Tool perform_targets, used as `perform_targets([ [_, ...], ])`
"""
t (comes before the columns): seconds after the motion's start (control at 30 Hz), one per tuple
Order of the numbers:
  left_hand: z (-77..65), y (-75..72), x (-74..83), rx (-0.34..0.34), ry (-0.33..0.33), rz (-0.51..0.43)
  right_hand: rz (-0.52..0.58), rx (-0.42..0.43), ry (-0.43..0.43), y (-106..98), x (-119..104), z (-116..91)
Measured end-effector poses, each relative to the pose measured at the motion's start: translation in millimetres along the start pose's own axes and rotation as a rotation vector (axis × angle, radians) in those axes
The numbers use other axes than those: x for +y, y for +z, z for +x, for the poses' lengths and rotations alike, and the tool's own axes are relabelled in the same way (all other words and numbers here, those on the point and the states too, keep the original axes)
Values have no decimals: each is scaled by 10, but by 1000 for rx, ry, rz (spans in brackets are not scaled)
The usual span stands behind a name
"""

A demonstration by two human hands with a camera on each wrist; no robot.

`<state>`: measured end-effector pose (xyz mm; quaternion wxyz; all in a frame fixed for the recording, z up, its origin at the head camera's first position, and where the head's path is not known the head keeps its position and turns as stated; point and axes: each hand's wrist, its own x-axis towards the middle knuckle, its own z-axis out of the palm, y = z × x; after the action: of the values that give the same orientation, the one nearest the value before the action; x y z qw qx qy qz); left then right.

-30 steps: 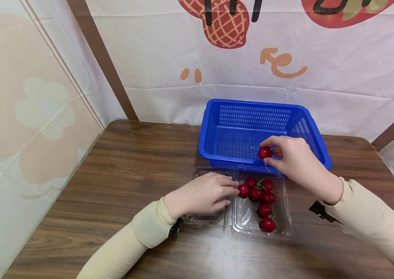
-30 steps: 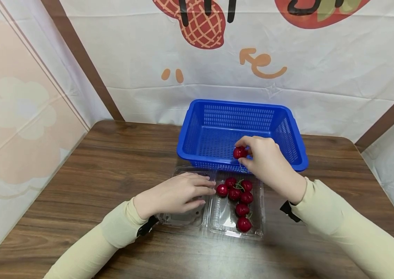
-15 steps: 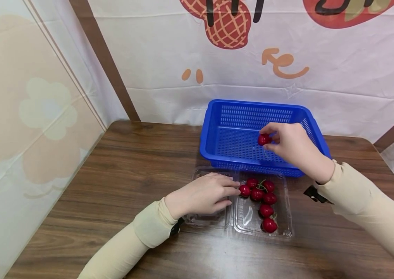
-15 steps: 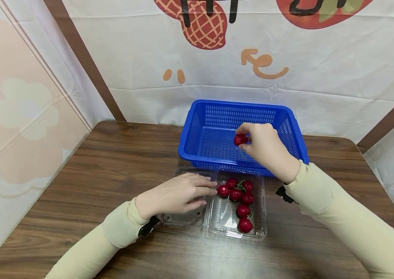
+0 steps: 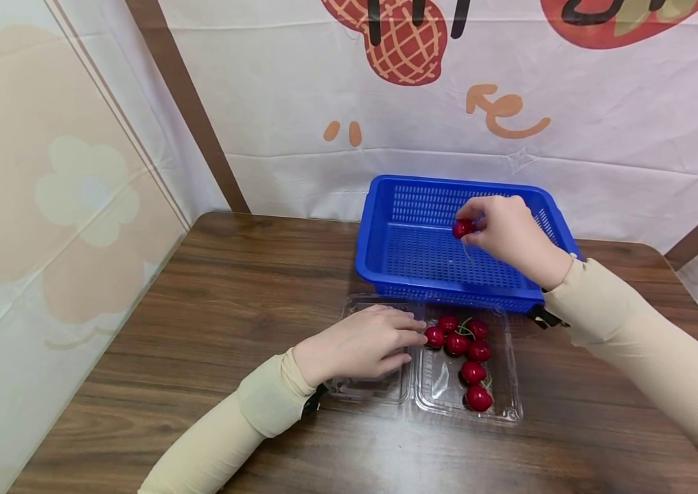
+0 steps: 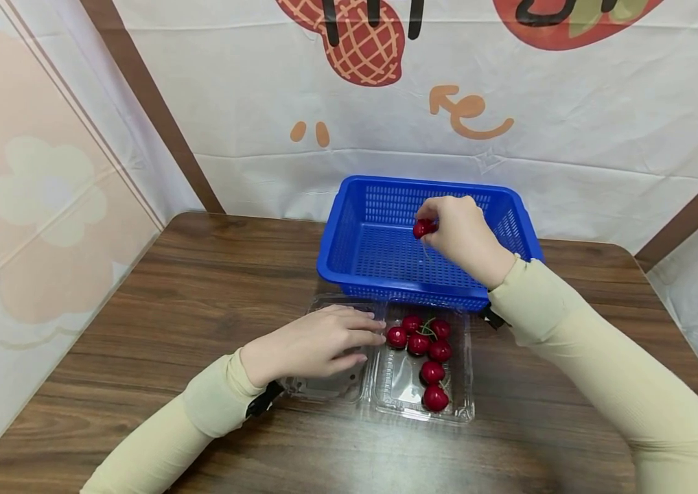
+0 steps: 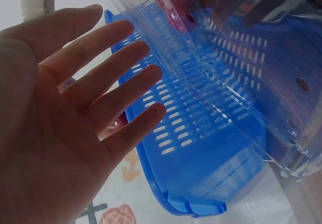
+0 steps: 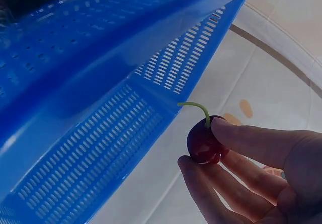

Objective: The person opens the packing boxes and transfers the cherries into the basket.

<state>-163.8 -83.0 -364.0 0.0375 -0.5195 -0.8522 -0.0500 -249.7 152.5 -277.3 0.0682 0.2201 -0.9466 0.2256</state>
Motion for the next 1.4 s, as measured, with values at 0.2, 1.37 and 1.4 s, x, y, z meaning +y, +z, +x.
perform_targets([
  [0.2, 0, 3, -6, 3, -2, -7, -3, -20, 15, 37, -7, 135],
  [1.37, -17, -30, -3, -4, 7, -5, 0, -125, 57, 298, -3, 724],
  [1.4, -16, -31, -3, -5, 8, -8, -3, -137, 54, 304, 3, 740],
])
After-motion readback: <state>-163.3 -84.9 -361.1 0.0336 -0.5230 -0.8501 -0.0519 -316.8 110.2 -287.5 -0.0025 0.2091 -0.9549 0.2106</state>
